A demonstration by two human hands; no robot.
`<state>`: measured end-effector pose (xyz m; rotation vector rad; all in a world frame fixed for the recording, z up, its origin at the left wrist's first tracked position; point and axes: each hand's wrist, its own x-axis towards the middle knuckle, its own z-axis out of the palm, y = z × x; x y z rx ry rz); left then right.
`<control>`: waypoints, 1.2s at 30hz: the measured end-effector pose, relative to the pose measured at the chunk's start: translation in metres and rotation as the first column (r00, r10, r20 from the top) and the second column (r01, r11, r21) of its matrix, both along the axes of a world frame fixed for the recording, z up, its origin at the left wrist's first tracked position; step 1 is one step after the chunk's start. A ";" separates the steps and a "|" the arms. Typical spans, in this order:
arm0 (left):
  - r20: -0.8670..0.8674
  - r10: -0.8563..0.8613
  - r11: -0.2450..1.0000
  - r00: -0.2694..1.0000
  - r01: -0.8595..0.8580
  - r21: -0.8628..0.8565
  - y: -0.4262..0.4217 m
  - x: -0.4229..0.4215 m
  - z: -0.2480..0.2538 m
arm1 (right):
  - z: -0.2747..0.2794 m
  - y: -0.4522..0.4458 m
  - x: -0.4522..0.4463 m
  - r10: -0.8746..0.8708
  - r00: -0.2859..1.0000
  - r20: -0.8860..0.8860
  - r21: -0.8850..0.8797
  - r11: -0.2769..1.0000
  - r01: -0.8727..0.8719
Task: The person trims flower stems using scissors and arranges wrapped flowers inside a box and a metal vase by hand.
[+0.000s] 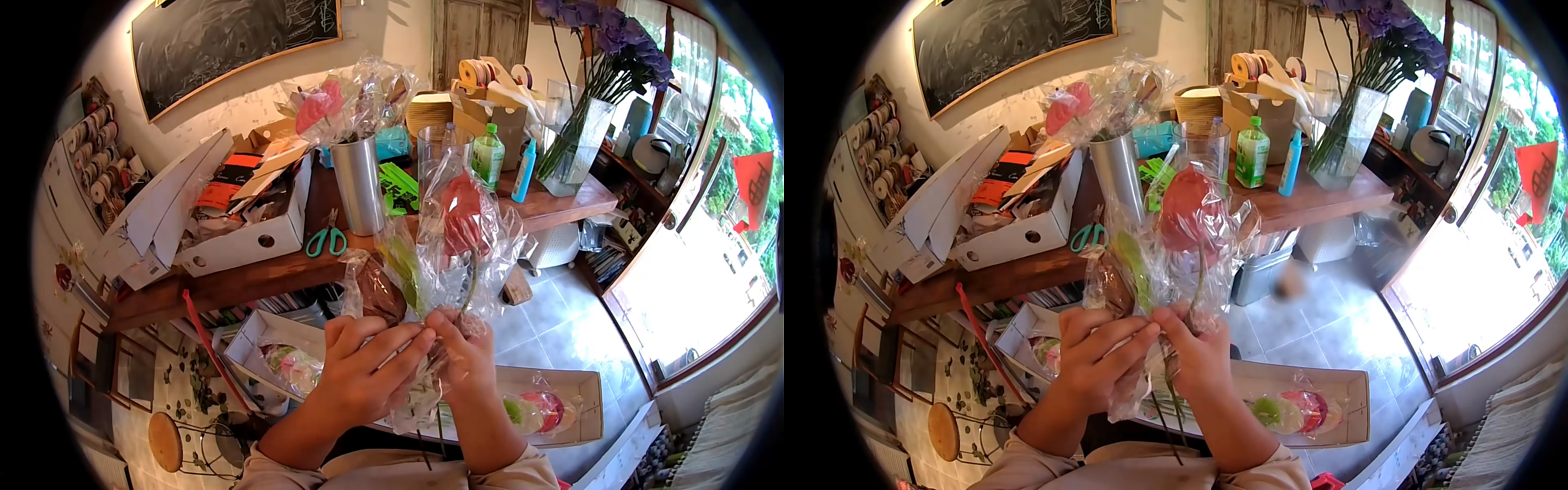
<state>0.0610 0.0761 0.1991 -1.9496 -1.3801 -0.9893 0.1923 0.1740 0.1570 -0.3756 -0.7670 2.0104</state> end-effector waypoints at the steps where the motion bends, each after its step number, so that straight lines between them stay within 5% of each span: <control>1: -0.003 0.002 1.000 1.000 -0.002 -0.010 0.000 0.000 0.000 | -0.003 0.000 -0.001 -0.005 1.000 0.008 0.005 1.000 0.005; 12: -0.044 0.016 0.998 0.999 -0.019 -0.061 -0.004 0.002 0.009 | -0.012 0.010 0.004 0.198 0.979 -0.058 0.030 0.980 -0.196; 18: -0.053 0.027 0.999 0.998 -0.029 -0.028 0.002 0.002 0.005 | -0.015 0.006 0.002 0.064 0.996 -0.057 -0.056 0.996 -0.067; 27: -0.065 0.024 0.998 0.998 -0.028 -0.061 -0.002 0.003 0.007 | -0.016 0.010 0.004 0.170 0.985 -0.037 -0.023 0.985 -0.171; 36: -0.060 0.032 0.999 0.998 -0.035 -0.041 -0.002 0.003 0.005 | -0.016 0.005 0.000 0.084 0.994 -0.065 -0.011 0.996 -0.085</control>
